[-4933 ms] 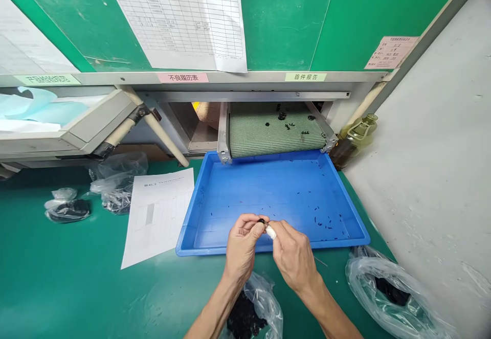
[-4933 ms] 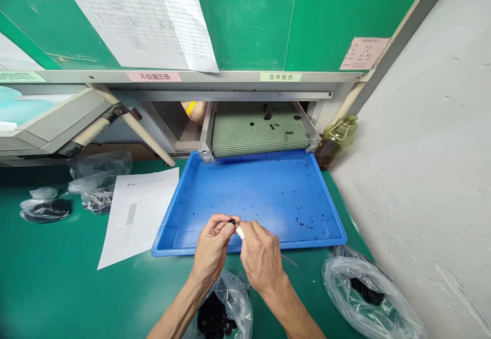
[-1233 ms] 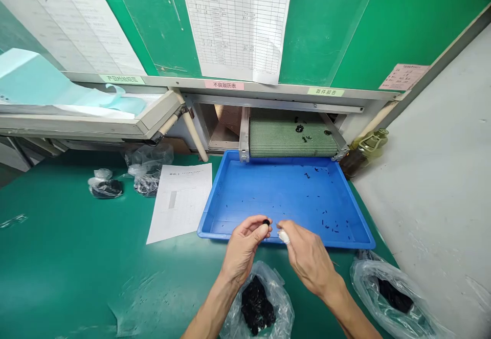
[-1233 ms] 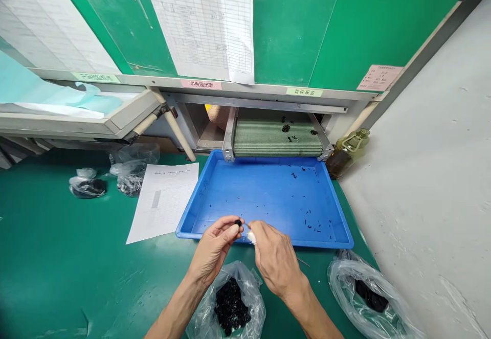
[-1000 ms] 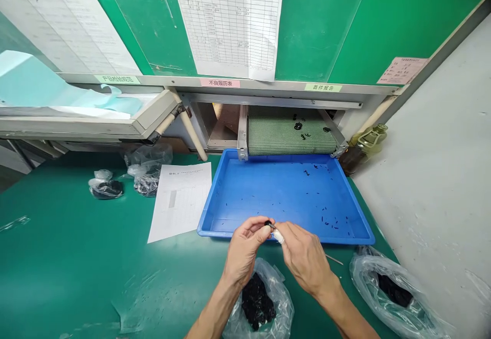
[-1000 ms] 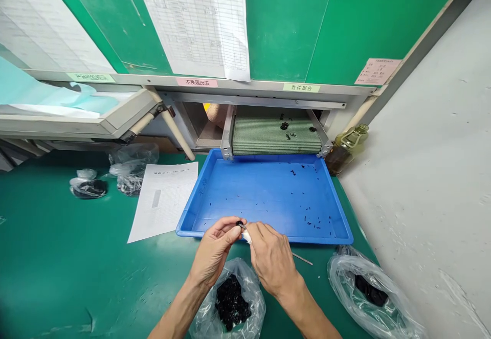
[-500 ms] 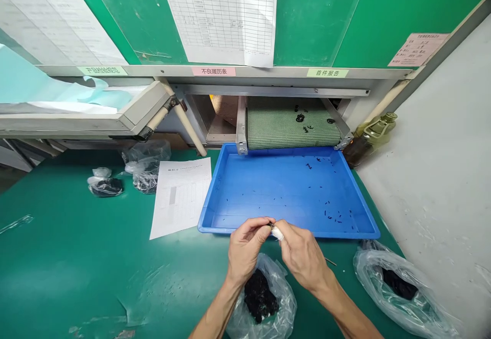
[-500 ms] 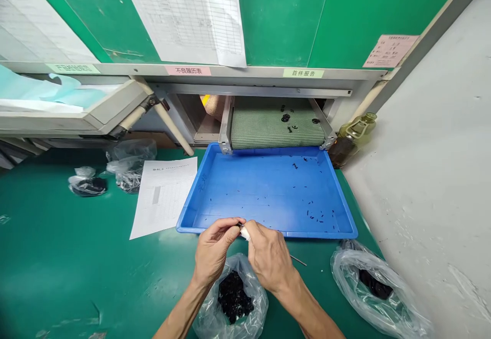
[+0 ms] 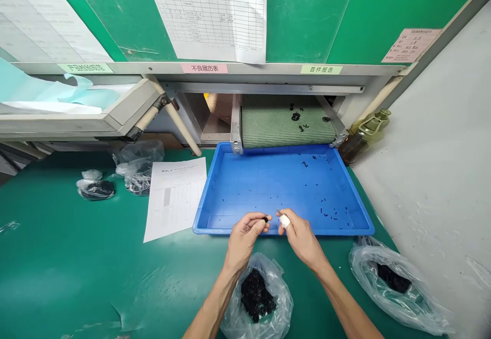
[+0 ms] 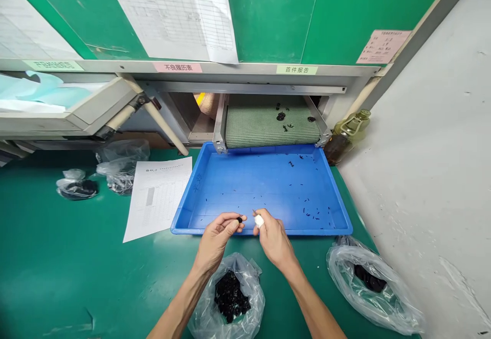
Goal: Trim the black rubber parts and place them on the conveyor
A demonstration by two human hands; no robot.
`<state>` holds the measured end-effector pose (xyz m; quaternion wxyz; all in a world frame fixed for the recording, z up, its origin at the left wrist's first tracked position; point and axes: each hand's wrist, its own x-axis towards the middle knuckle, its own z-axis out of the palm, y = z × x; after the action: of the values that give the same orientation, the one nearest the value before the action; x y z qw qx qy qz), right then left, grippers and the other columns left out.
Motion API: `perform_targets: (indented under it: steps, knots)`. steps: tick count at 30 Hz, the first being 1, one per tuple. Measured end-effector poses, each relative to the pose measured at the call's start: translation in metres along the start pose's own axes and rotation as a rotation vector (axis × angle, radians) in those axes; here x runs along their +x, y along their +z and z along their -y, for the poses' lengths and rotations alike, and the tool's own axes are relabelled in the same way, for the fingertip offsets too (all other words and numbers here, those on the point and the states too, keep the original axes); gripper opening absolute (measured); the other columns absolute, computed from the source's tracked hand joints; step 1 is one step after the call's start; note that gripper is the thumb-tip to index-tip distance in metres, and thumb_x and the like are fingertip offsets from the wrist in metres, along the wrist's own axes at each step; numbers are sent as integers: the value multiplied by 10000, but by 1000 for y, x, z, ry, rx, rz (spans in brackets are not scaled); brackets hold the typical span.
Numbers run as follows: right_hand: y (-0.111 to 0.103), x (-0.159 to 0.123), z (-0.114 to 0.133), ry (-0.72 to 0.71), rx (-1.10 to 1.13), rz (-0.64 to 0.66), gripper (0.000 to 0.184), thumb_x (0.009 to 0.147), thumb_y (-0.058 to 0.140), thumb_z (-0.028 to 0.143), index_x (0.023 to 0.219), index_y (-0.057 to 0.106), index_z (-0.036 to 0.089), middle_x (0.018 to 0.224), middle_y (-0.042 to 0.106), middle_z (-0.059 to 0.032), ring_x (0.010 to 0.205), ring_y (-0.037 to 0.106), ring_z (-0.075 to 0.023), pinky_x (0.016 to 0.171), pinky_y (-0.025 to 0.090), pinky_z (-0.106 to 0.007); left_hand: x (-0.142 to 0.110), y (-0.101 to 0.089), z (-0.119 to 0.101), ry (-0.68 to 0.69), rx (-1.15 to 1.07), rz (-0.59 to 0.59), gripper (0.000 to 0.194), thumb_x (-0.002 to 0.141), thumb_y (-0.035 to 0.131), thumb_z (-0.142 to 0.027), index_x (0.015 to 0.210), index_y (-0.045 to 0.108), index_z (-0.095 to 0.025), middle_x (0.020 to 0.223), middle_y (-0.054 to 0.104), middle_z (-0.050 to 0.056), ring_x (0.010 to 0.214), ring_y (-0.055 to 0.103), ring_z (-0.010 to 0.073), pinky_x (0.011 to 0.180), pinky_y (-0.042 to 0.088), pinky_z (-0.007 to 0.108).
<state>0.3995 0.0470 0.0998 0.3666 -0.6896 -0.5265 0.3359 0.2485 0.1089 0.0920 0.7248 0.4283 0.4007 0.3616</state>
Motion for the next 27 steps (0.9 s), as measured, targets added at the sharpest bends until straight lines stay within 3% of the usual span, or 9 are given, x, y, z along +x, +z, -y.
perform_targets:
  steps: [3, 9, 14, 18, 22, 24, 27]
  knots:
    - [-3, -4, -4, -56, -110, -103, 287, 880, 378, 191, 1055, 604, 205, 971, 666, -57, 890, 604, -195, 789, 431, -314, -3, -2, 1, -1, 3, 1, 230, 747, 716, -308, 906, 670, -147, 988, 726, 94, 780, 660, 160, 766, 515, 283]
    - [-2, -19, 2, -8, 11, 38, 208, 855, 443, 236, 908, 642, 207, 893, 695, -19, 795, 617, -172, 668, 437, -251, -8, -9, 2, 23, 82, -37, 220, 721, 716, -325, 845, 660, -153, 1169, 657, 122, 721, 651, 139, 739, 514, 290]
    - [0, -38, -5, 22, -77, 27, 201, 853, 445, 231, 895, 641, 216, 820, 687, 7, 684, 579, -151, 640, 404, -250, -8, -37, 4, 93, 299, -153, 320, 703, 708, -311, 978, 656, -156, 807, 706, 46, 683, 630, 156, 675, 493, 281]
    - [0, -54, -13, 54, -137, 39, 205, 857, 438, 225, 914, 635, 218, 854, 675, -3, 724, 581, -156, 649, 398, -252, -16, -71, 3, 98, 415, -250, 227, 691, 705, -344, 819, 709, -157, 869, 703, 61, 724, 622, 165, 728, 481, 289]
    - [3, -73, -15, 64, -190, 164, 206, 843, 477, 255, 982, 626, 225, 907, 644, -8, 657, 546, -143, 622, 401, -259, -42, -90, -3, 65, 434, -311, 268, 696, 712, -356, 896, 698, -178, 779, 689, 28, 684, 611, 164, 697, 476, 285]
    - [8, -81, -16, 63, -212, 229, 237, 819, 517, 259, 1033, 616, 232, 965, 632, -15, 649, 539, -141, 609, 402, -259, -62, -88, -4, 54, 486, -268, 228, 711, 712, -349, 878, 701, -195, 781, 691, 29, 711, 615, 176, 699, 477, 281]
    - [20, -91, -19, 38, -260, 255, 244, 809, 512, 211, 1028, 617, 235, 984, 644, -26, 776, 581, -179, 679, 411, -276, -91, -71, 4, 98, 591, -34, 121, 786, 653, -323, 775, 708, -216, 854, 702, 52, 815, 630, 204, 753, 486, 286]
